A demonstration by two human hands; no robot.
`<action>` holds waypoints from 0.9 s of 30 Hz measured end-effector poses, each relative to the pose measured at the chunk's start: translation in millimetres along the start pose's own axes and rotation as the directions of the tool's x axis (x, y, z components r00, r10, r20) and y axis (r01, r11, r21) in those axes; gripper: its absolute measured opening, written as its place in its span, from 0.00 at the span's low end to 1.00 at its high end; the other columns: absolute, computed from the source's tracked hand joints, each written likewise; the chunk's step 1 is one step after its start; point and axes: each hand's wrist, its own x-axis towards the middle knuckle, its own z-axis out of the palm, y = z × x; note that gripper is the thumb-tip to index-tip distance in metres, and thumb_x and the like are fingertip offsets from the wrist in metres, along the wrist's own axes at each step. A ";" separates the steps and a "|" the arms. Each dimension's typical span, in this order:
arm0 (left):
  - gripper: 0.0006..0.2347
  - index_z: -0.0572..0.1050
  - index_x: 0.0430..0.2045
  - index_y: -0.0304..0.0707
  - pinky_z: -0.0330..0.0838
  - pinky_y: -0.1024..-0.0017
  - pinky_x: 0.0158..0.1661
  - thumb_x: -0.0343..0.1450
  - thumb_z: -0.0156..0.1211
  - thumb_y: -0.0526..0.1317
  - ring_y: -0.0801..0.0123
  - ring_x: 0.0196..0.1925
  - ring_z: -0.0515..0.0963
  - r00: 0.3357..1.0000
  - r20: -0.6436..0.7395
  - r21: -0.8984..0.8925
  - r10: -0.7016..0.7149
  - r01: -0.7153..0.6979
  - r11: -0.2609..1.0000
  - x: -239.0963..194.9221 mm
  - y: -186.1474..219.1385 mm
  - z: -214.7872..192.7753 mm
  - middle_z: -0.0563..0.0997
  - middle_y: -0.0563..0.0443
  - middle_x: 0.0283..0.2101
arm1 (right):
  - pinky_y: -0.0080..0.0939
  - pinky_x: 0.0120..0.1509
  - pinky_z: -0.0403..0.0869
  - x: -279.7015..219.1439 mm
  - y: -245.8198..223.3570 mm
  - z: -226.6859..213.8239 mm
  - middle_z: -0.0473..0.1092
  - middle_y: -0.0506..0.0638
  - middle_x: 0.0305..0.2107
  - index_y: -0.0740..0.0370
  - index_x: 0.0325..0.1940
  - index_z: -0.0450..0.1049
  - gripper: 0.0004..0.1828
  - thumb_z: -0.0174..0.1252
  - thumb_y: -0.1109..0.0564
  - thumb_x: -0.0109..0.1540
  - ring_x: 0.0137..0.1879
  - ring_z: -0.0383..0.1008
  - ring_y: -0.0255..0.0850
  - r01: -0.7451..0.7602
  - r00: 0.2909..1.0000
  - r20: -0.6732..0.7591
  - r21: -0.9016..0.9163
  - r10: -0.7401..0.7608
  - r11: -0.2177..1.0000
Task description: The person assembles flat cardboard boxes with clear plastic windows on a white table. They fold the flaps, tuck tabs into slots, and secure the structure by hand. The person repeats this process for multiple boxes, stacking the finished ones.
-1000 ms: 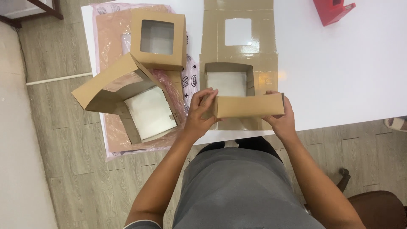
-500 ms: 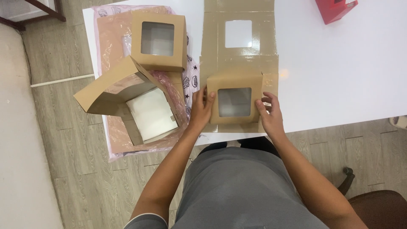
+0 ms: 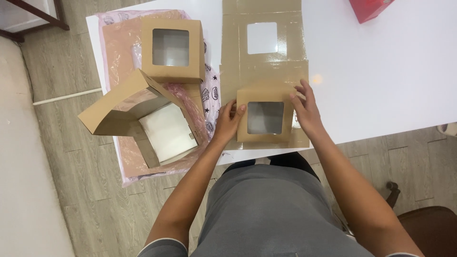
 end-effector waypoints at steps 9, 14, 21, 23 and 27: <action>0.35 0.53 0.73 0.47 0.58 0.44 0.68 0.74 0.50 0.63 0.33 0.71 0.63 0.996 0.081 -0.003 0.048 -0.048 0.999 -9.6 44.4 -13.9 0.61 0.25 0.67 | 0.63 0.68 0.68 36.2 29.9 -3.6 0.64 0.59 0.64 0.53 0.66 0.71 0.25 0.54 0.39 0.70 0.69 0.65 0.64 0.002 1.000 -0.013 0.067 -0.001 0.998; 0.29 0.62 0.68 0.47 0.59 0.44 0.68 0.76 0.50 0.62 0.31 0.70 0.64 0.996 0.050 -0.019 0.067 -0.066 0.998 16.9 31.1 -11.4 0.61 0.27 0.68 | 0.62 0.64 0.72 36.1 32.8 4.8 0.66 0.61 0.63 0.54 0.66 0.72 0.25 0.52 0.38 0.72 0.69 0.66 0.64 -0.043 0.999 0.012 0.061 0.043 0.997; 0.26 0.58 0.66 0.44 0.65 0.49 0.65 0.76 0.54 0.55 0.39 0.66 0.71 0.998 -0.022 -0.125 0.066 -0.068 0.990 40.7 -3.1 -5.9 0.68 0.36 0.68 | 0.64 0.66 0.71 32.4 19.6 10.2 0.65 0.62 0.63 0.52 0.66 0.72 0.29 0.52 0.33 0.71 0.67 0.67 0.65 -0.041 0.999 0.027 0.032 0.041 0.999; 0.27 0.56 0.69 0.41 0.65 0.48 0.65 0.77 0.52 0.51 0.36 0.66 0.70 0.995 -0.044 -0.122 0.086 -0.091 0.988 36.5 -1.7 -6.0 0.68 0.33 0.67 | 0.64 0.66 0.71 37.0 27.0 13.7 0.65 0.63 0.64 0.54 0.67 0.72 0.30 0.52 0.32 0.71 0.68 0.67 0.64 -0.053 0.998 0.030 0.012 0.053 0.999; 0.21 0.64 0.67 0.56 0.62 0.49 0.67 0.79 0.48 0.54 0.39 0.69 0.67 0.989 -0.059 0.018 0.139 -0.138 0.990 38.2 -12.2 -6.1 0.66 0.37 0.66 | 0.61 0.66 0.71 53.3 53.2 22.1 0.66 0.60 0.63 0.51 0.65 0.72 0.31 0.52 0.28 0.70 0.67 0.69 0.61 -0.041 0.999 0.019 -0.068 0.042 0.997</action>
